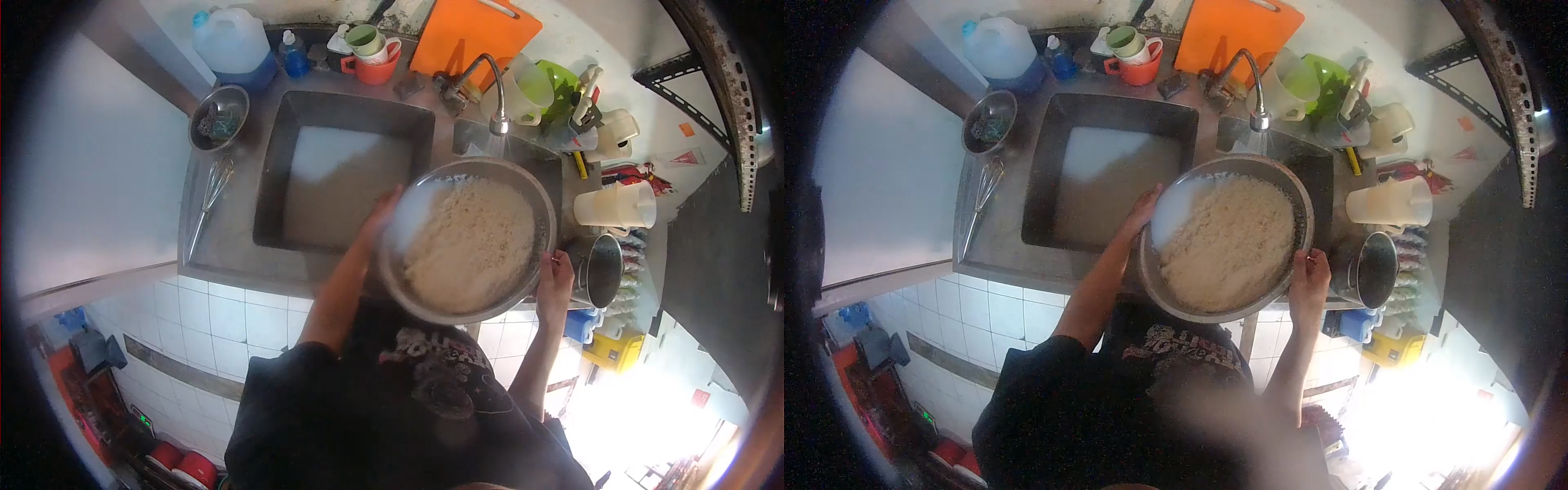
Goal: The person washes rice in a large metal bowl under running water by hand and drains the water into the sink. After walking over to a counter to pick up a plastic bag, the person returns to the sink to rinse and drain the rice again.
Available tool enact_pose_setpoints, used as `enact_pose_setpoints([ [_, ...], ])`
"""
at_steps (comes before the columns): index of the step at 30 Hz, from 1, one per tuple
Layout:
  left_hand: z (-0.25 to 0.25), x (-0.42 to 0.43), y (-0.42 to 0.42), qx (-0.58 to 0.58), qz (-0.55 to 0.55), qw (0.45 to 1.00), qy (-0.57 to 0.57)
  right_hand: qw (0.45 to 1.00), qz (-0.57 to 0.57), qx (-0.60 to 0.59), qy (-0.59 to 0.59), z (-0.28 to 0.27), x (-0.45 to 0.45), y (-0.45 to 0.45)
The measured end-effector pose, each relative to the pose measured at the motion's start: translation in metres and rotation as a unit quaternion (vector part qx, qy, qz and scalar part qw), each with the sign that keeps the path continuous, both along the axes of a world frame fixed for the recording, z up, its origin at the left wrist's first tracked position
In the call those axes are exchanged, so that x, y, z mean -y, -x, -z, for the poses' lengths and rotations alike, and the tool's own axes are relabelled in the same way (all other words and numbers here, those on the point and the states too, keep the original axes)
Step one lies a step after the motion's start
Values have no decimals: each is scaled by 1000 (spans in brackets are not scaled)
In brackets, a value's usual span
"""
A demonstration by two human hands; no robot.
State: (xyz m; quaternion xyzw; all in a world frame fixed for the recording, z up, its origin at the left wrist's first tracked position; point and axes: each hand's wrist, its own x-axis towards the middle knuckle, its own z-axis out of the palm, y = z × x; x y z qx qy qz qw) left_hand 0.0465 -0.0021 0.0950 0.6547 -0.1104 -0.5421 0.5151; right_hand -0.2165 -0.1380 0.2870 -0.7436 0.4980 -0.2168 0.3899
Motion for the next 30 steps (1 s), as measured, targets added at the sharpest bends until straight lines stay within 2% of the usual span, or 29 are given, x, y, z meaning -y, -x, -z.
enact_pose_setpoints([
  [5,11,2,-1,-9,10,1000,15,999,15,-14,-44,-13,-8,-9],
  [8,-1,1,5,12,-31,999,-19,999,11,-6,-31,-10,-7,-7],
  [11,-5,-1,6,-25,-67,997,20,1000,13,-5,-25,-9,-8,-8],
  [13,-6,-2,4,-21,-34,999,20,1000,7,-4,-16,-5,-6,-5],
  [24,35,6,8,57,-74,995,34,1000,-6,-26,0,-2,-4,0],
  [26,48,7,10,64,-92,993,37,998,22,-21,-47,-15,-13,-9],
  [28,40,4,8,1,-64,992,106,998,22,-22,-48,-15,-14,-9],
  [30,56,7,10,10,-88,991,96,998,21,-24,-50,-15,-14,-9],
])
